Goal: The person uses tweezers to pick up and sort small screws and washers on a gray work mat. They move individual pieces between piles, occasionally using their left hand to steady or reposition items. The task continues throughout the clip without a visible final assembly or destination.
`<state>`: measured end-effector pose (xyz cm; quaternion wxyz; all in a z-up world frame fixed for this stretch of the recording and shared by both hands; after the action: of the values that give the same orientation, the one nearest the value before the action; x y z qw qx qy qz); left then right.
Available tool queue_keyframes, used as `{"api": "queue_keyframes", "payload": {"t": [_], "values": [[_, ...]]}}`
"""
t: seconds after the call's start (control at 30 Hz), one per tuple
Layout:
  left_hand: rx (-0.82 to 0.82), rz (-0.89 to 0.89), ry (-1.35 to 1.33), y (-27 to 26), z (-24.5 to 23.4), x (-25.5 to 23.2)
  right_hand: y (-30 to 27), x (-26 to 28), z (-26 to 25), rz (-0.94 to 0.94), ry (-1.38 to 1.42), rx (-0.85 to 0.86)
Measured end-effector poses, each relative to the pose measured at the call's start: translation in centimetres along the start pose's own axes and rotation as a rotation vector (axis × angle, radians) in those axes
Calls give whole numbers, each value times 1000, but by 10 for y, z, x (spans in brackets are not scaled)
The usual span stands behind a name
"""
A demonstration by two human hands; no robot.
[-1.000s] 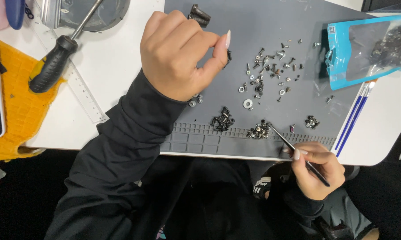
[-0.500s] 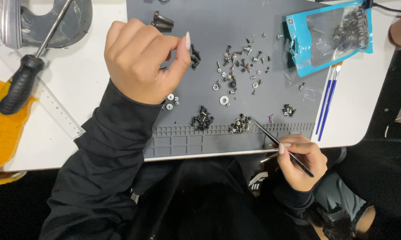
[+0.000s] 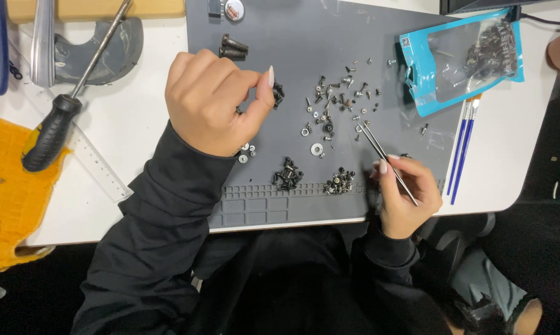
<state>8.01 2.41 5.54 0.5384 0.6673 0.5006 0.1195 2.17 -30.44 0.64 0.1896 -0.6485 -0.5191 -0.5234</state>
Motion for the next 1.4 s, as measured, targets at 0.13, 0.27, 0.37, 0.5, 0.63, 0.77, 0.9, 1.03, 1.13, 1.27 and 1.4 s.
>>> {"api": "queue_keyframes", "payload": {"t": [0.13, 0.27, 0.37, 0.5, 0.63, 0.77, 0.9, 1.03, 1.13, 1.27, 1.4], "values": [[5, 0, 2, -1, 1, 1, 6, 1, 13, -12, 30, 15], [-5, -1, 4, 0, 1, 1, 10, 1, 16, -50, -55, 23], [-4, -9, 0, 1, 0, 2, 10, -1, 15, -36, -44, 3], [-6, -13, 1, 2, 0, 2, 11, 4, 20, -41, -35, 38], [2, -14, 8, 2, 1, 2, 13, -1, 23, -23, -7, 62], [-22, -15, 15, 3, -1, 2, 14, 3, 25, -62, -26, 69], [-25, -15, 20, 3, -1, 2, 13, 7, 28, -69, 16, 110], [-39, -18, 19, 3, -2, 3, 9, 8, 17, -29, 60, 89], [-36, -12, 24, 3, -3, 3, 2, 18, -4, -13, 33, 121], [-30, 3, 20, 2, -2, 1, -13, 40, -24, -118, -24, 286], [-31, 12, 23, 1, -1, 0, -23, 50, -28, -152, -59, 408]]}}
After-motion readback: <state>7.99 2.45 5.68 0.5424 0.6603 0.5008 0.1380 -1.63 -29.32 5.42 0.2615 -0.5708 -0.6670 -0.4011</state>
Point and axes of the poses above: each hand's wrist, its own y-axis towards the middle knuckle, its own z-axis out of the palm, x = y × z, the point moved 10 cm from there along y, towards the middle knuckle, and after that the axes turned 11 degrees about -x, right-handed, at the moved point
